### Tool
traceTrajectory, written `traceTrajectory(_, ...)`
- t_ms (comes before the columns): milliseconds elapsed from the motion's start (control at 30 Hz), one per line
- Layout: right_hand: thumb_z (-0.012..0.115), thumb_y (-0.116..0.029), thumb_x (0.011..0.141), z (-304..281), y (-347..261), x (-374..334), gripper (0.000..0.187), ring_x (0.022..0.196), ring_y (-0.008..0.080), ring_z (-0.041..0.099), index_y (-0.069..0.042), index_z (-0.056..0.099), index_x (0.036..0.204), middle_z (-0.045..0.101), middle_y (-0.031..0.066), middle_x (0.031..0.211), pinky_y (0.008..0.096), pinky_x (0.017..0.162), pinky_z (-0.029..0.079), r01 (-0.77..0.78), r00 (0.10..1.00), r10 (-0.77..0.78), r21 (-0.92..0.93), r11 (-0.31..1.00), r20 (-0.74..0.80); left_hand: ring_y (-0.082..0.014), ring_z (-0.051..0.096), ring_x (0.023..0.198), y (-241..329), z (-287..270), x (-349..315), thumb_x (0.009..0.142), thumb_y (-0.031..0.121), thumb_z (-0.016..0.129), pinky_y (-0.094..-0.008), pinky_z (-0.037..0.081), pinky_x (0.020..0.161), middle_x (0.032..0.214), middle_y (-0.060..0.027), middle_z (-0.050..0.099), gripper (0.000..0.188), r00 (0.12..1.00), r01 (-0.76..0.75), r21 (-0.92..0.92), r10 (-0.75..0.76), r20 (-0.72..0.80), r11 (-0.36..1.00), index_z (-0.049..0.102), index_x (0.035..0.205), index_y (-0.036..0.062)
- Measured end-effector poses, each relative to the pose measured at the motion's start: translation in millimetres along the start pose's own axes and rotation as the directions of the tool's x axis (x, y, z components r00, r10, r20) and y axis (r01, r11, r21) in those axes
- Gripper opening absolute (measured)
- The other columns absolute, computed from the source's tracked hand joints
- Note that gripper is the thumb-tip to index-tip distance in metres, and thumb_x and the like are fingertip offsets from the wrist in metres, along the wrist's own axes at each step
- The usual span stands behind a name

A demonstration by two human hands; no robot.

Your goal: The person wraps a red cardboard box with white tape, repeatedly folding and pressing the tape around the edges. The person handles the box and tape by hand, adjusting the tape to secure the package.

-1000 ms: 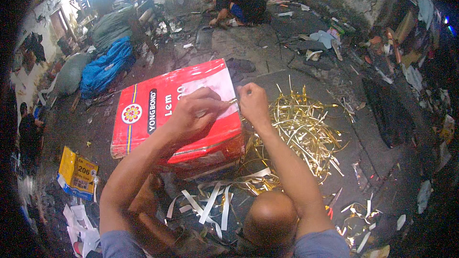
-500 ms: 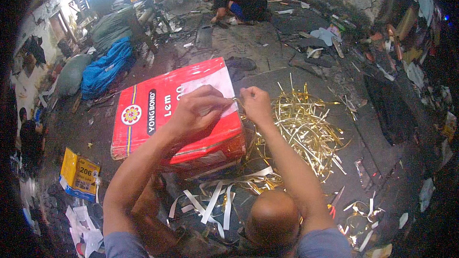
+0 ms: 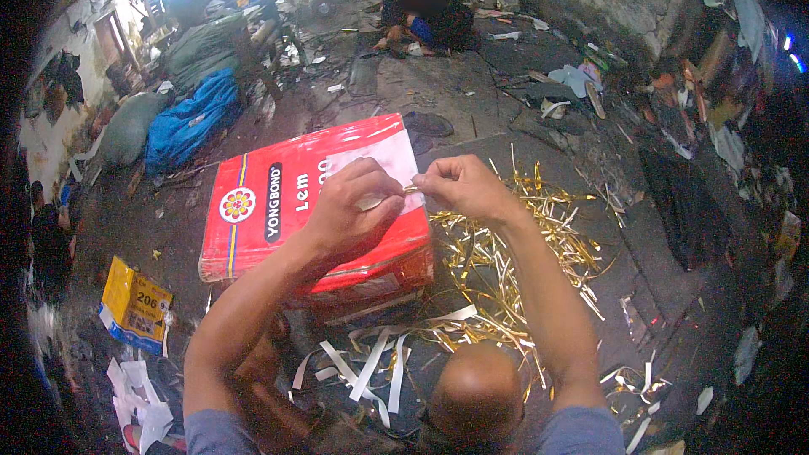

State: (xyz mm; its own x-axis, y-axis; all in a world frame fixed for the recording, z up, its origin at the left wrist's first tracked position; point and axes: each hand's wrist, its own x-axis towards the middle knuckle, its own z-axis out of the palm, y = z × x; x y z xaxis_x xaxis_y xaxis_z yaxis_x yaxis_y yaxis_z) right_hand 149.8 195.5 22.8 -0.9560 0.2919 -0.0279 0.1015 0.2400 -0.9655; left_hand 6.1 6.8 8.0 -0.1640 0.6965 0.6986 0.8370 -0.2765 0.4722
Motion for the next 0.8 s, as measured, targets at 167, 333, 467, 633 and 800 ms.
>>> traceTrajectory(167,0.075,-0.029,0.097,3.2,0.6,-0.5,0.029,0.06,0.0034,0.046,-0.007,0.068,0.08,0.057,-0.0065,0.067,0.025,0.054,0.033,0.046,0.998,-0.049,-0.077,0.996,-0.043,-0.0289,0.066,0.082,0.2,2.0,-0.8,0.086,0.013,0.077,-0.0414,0.053,0.072,0.084,-0.0123,0.064,0.014,0.989,0.145,0.052,-0.146,0.025,0.988,0.067,0.089,0.003)
traceTrajectory(333,0.078,-0.031,0.092,3.5,0.9,1.1,0.031,0.063,0.0056,0.051,-0.005,0.07,0.077,0.062,-0.0037,0.068,0.0284,0.056,0.039,0.074,0.989,-0.097,-0.199,0.977,-0.109,-0.0285,0.065,0.081,7.7,-1.6,2.1,0.087,0.02,0.078,-0.0412,0.053,0.074,0.084,-0.0127,0.064,0.021,0.937,0.333,0.067,-0.338,0.09,0.941,0.066,0.091,0.003)
traceTrajectory(467,0.077,-0.033,0.089,7.9,-7.2,0.3,0.035,0.065,0.0072,0.054,-0.003,0.069,0.074,0.063,-0.0012,0.067,0.0298,0.059,0.042,0.063,0.985,-0.107,-0.296,0.953,-0.135,-0.0283,0.065,0.081,5.9,0.2,0.8,0.088,0.021,0.077,-0.0405,0.053,0.074,0.086,-0.0137,0.065,0.022,0.92,0.381,-0.052,-0.373,0.118,0.923,0.067,0.093,0.0024)
traceTrajectory(633,0.076,-0.033,0.087,9.6,-21.1,0.6,0.037,0.064,0.0075,0.056,-0.002,0.068,0.07,0.063,0.0011,0.066,0.0288,0.058,0.042,0.0,0.99,-0.052,-0.374,0.927,-0.128,-0.03,0.066,0.083,0.7,4.5,4.6,0.09,0.017,0.074,-0.0401,0.053,0.075,0.089,-0.0156,0.066,0.018,0.929,0.361,-0.124,-0.346,0.13,0.924,0.068,0.097,0.002)
traceTrajectory(800,0.079,-0.026,0.091,-8.1,4.7,11.3,0.028,0.053,0.0055,0.039,-0.01,0.065,0.072,0.051,-0.0068,0.062,0.0246,0.052,0.028,-0.235,0.971,0.223,0.206,0.95,0.082,-0.0383,0.056,0.089,-5.7,6.9,3.9,0.092,0.008,0.067,-0.047,0.048,0.077,0.092,-0.0175,0.057,0.011,0.982,-0.131,0.077,0.119,0.146,0.988,0.061,0.096,0.0003)
